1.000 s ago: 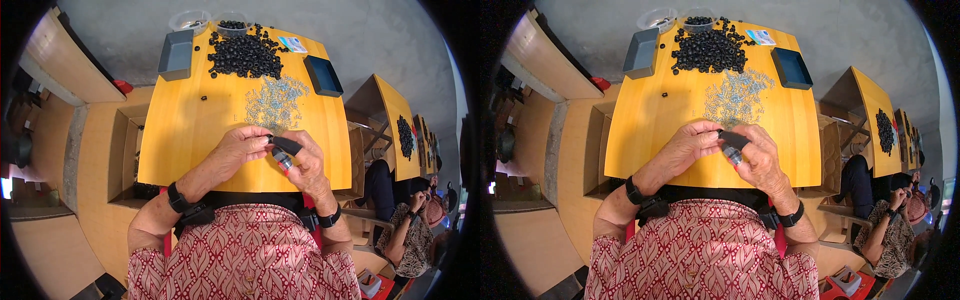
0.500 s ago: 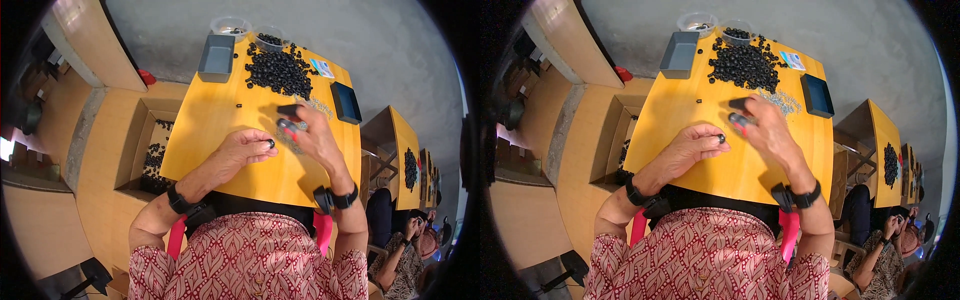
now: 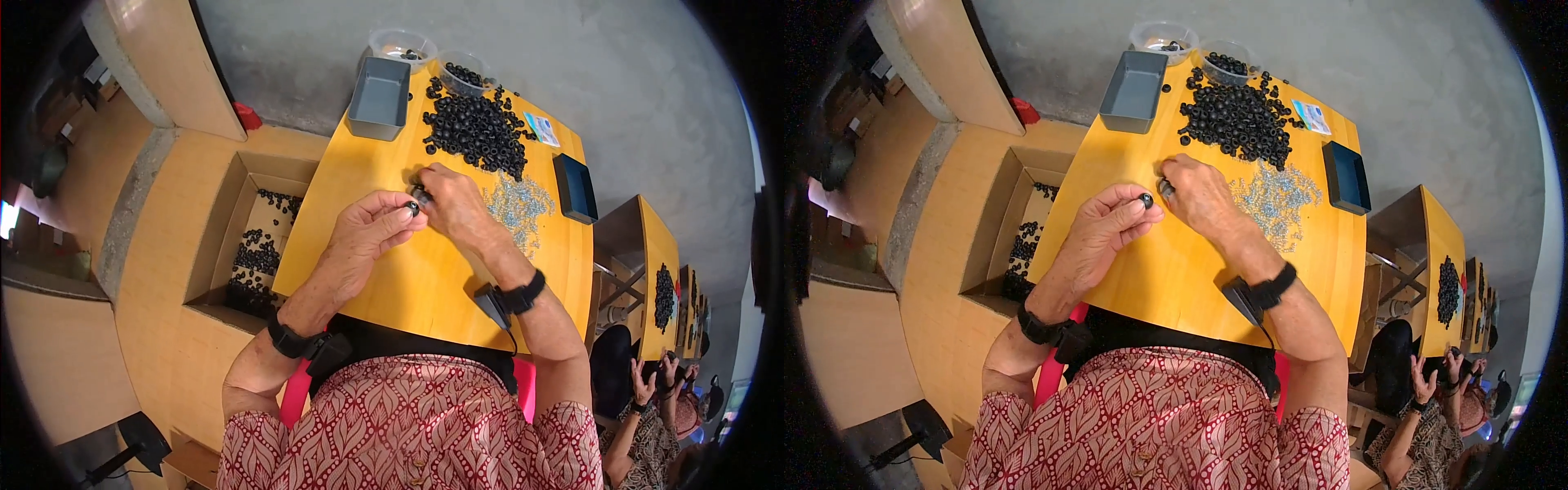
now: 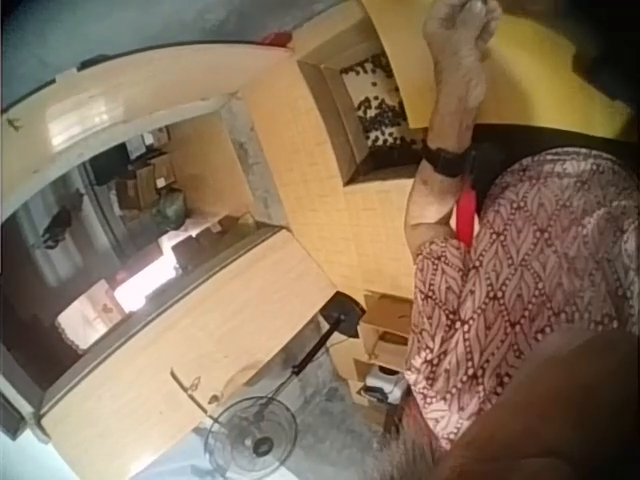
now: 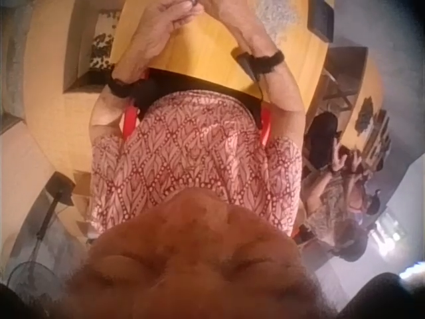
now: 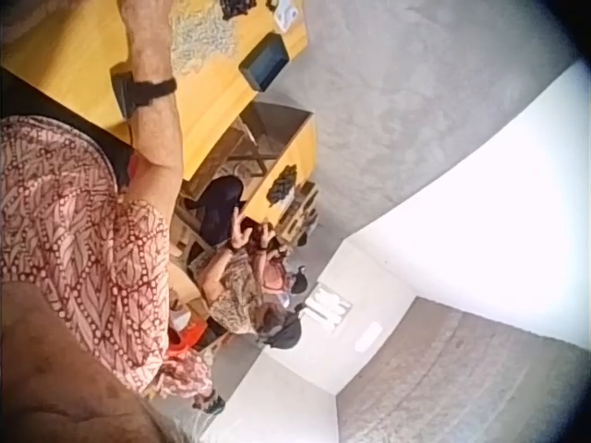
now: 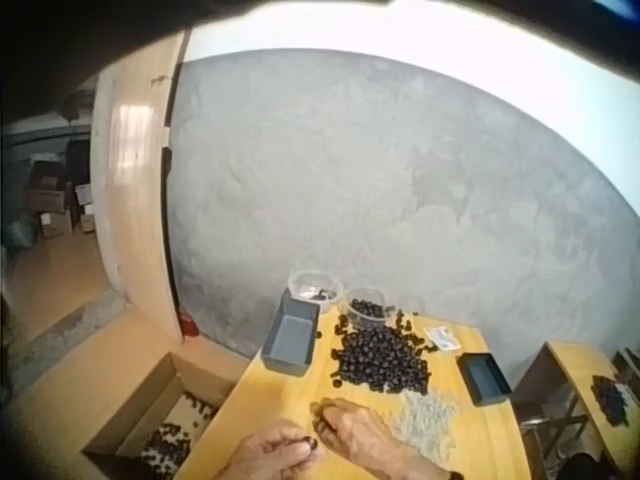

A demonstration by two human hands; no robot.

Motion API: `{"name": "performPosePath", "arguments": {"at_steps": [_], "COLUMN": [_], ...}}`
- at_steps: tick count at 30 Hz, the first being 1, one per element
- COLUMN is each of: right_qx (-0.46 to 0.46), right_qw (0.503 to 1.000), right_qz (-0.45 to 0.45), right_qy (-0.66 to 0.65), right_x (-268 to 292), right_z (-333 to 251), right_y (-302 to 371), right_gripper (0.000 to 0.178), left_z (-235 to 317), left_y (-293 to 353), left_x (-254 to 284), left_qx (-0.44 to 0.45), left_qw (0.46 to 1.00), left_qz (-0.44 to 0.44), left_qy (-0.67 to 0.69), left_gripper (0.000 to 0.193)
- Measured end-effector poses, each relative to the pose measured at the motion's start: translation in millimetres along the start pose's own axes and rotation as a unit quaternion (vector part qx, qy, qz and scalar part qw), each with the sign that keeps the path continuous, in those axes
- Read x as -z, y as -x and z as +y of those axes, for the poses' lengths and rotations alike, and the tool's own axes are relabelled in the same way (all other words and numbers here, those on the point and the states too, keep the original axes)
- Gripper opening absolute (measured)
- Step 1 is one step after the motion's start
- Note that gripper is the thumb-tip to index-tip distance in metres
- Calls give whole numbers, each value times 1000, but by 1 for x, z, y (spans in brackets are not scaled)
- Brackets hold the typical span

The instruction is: The person assembles small components by inserting metal pins into black rubber pieces by hand.

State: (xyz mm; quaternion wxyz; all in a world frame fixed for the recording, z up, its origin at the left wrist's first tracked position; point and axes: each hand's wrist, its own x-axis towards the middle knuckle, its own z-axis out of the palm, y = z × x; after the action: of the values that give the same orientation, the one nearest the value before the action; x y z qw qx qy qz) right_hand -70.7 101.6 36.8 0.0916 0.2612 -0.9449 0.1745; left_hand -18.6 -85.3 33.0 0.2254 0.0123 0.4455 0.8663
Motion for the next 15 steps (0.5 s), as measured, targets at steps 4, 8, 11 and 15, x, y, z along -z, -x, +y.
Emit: {"name": "performPosePath", "arguments": {"at_steps": [4, 8, 11, 15], "right_qx": [-12, -9, 9, 59], "right_qw": [988, 978, 977, 977], "right_qz": [79, 163, 177, 190], "right_qy": [-131, -128, -121, -71], "right_x": [33, 56, 58, 68], "right_z": [-16, -40, -36, -35], "right_y": [33, 66, 82, 93], "right_gripper": [18, 21, 28, 46], "left_z": [-1, -7, -10, -20], "left_y": [-2, -5, -5, -10], "left_x": [-7, -19, -33, -45], "left_qx": [-28, -42, -41, -51], "left_qw": [999, 999, 998, 994], "left_qz": [24, 3, -3, -58], "left_qy": [-19, -28, -57, -73], "left_gripper": [18, 18, 21, 22]}}
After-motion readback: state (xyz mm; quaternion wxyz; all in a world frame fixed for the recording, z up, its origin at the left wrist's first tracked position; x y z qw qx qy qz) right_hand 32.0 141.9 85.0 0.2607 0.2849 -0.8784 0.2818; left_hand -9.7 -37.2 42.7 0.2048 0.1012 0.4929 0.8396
